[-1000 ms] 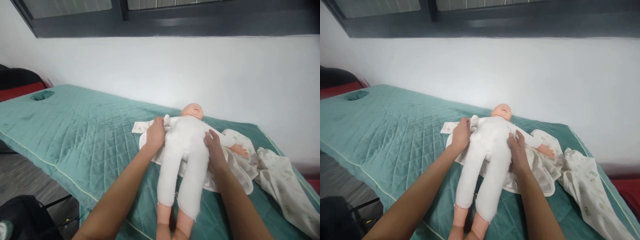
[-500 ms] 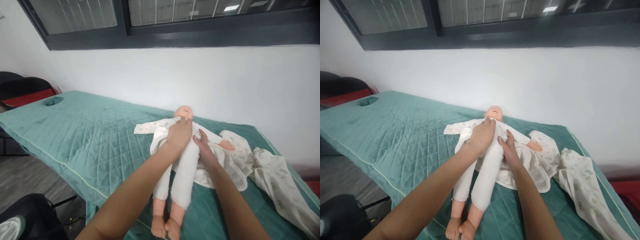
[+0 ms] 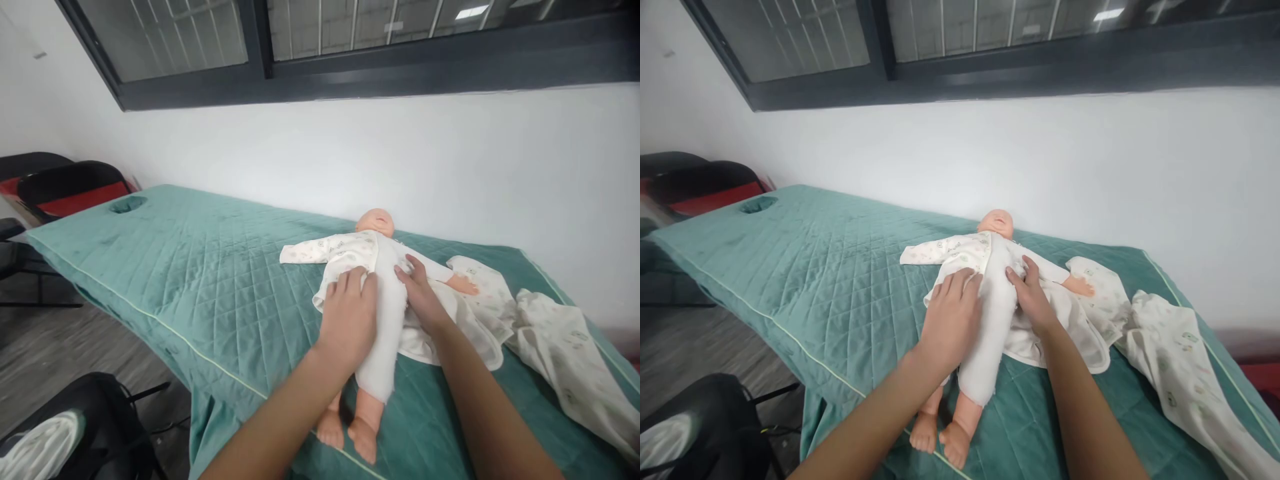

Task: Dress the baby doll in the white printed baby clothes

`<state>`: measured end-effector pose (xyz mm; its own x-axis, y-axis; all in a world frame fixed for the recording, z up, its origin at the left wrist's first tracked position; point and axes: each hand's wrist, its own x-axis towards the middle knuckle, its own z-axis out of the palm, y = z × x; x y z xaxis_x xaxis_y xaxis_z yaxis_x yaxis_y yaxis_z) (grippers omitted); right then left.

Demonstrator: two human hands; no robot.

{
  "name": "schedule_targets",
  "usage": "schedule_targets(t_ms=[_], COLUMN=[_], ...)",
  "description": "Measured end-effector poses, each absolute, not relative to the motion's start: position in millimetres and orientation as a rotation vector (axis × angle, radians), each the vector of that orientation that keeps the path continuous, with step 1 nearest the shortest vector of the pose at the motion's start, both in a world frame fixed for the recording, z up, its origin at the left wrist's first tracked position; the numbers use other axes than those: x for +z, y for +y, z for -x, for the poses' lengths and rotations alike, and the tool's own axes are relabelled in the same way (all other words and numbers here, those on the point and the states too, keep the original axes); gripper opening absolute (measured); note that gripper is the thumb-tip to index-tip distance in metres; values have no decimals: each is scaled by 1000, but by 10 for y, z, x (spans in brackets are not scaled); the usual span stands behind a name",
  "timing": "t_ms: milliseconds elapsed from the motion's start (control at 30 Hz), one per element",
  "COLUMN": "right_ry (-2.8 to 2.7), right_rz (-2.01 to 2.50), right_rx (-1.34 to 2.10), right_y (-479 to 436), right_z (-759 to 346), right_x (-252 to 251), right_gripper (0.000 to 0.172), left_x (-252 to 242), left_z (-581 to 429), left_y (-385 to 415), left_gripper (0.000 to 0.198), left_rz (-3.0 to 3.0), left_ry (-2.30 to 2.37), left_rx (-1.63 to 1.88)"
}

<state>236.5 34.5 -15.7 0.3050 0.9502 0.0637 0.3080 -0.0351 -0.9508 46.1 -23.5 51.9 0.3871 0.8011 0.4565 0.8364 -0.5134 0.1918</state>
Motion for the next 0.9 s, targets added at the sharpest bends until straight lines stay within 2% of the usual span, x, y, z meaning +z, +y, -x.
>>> schedule_targets(t_ms=[167,400,600,767,900], right_ry=[-1149,-1174,-1148,-1130,-1126], right_rz=[1561,1600,1597,1564,1575], right_rx=[858,822,853,862,853], right_y=[363,375,369,366,400], right_z=[-2384,-2425,-2444,-2454,-2494], right_x=[-163,-182,-188,-194,-243], right_gripper=[81,79,75,75,74], left_x=[283,295,335,288,296], left_z=[-146,-181,-286,-278,-149], left_y=[-357,-246,-279,-266,-422], left_gripper=[51,21,23,19,20], left_rz=[2601,2549,2705,2846,2817], left_ry=[-1638,-1733,-1393,-1153,-1081], left_rx=[-1033,-963,-1011,-883,-1175])
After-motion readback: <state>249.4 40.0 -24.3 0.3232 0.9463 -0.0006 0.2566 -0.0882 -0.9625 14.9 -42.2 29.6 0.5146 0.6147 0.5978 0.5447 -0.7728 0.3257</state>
